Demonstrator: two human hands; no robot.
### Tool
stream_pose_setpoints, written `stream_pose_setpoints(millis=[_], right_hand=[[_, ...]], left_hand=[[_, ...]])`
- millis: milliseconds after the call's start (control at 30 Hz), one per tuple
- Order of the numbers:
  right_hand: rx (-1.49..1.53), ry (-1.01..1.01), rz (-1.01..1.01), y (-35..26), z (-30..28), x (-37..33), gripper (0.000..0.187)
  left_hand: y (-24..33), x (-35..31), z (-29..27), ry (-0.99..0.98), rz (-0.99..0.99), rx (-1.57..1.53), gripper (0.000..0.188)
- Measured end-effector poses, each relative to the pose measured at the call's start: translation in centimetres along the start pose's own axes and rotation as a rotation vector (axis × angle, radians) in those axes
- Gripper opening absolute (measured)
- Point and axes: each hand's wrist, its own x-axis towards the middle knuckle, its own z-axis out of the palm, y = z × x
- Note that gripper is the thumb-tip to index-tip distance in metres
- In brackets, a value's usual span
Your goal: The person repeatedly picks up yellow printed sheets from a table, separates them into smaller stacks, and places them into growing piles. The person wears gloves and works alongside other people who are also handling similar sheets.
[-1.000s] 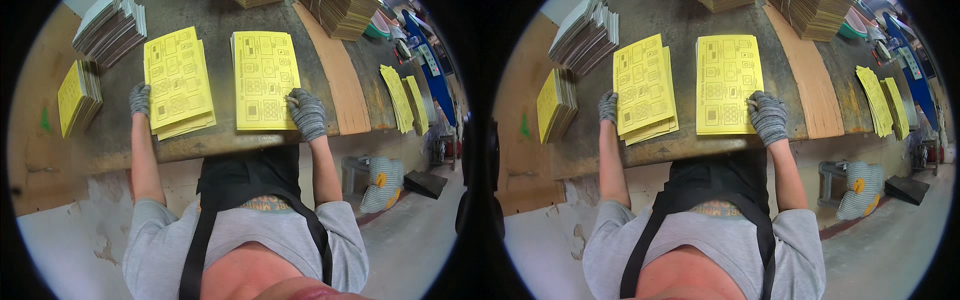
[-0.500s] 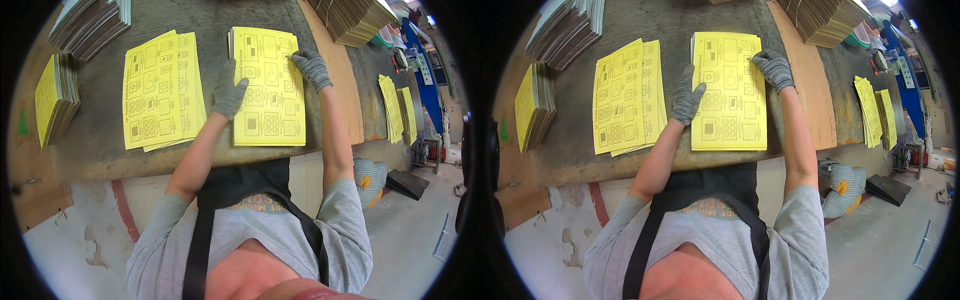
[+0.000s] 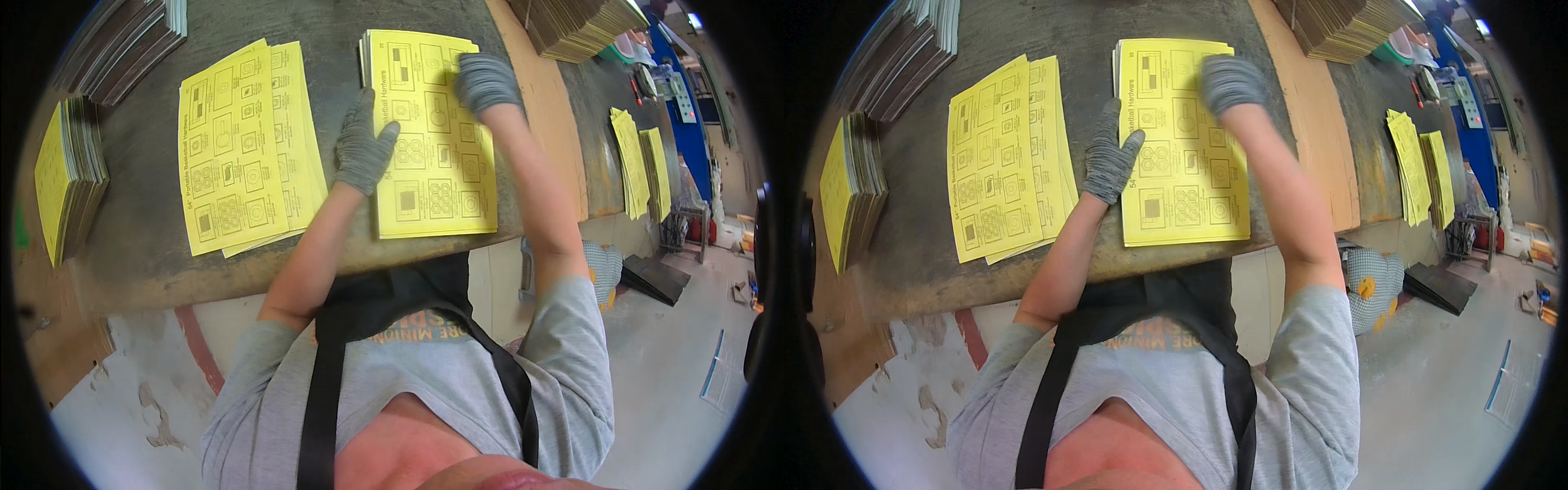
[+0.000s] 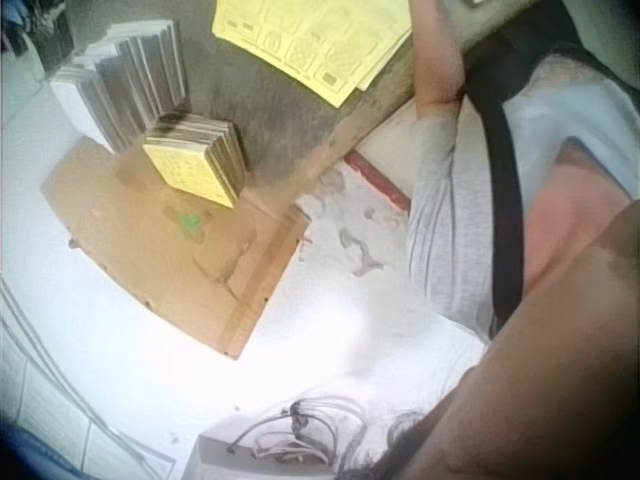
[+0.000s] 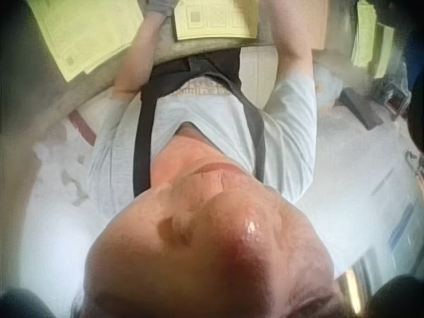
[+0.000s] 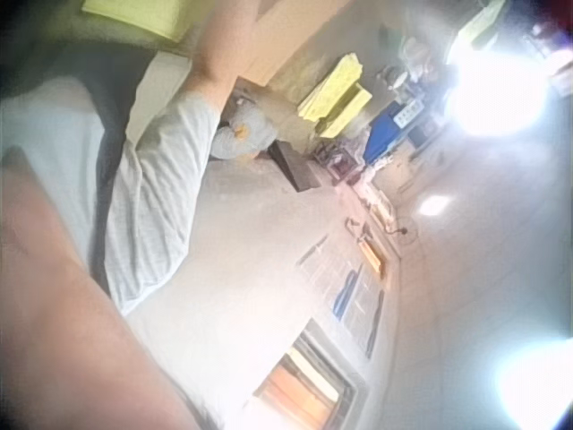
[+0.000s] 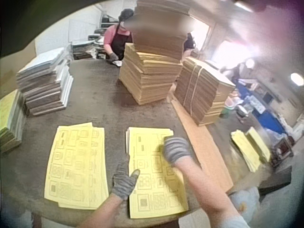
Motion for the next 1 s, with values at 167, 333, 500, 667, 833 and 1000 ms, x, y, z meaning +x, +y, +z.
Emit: stream_pose_setpoints(millis=[167,333,500,667,833,1000], right_hand=[[0.441,0.007,0.14,1.4,0.9,-0.9,0.019],[1.164,-0.206,0.364,5.5,4.4,-1.0,0.016],[1.203,-0.204,0.4,5.3,4.7,-0.9,0.016],[1.207,-0.206,0.428,5.2,3.9,-1.0,0.015],[0.784,-0.221,0.402,3.9,2.4,0.1,0.016],[-0.107,-0.056,-0.142,-0.9,1.2,0.2,0.021]], left_hand=[[0.1,0.0,0.1,0.027,-0.009,0.14,0.066],[0.1,-0.1,0.1,0.04,0.017,0.165,0.067],[0.2,-0.1,0.0,0.037,0.029,0.118,0.067],[0.2,-0.1,0.0,0.037,0.039,0.117,0.067],[0.1,-0.2,0.2,0.051,0.024,0.131,0.066],[0.0,-0.1,0.3,0.047,0.026,0.165,0.066]])
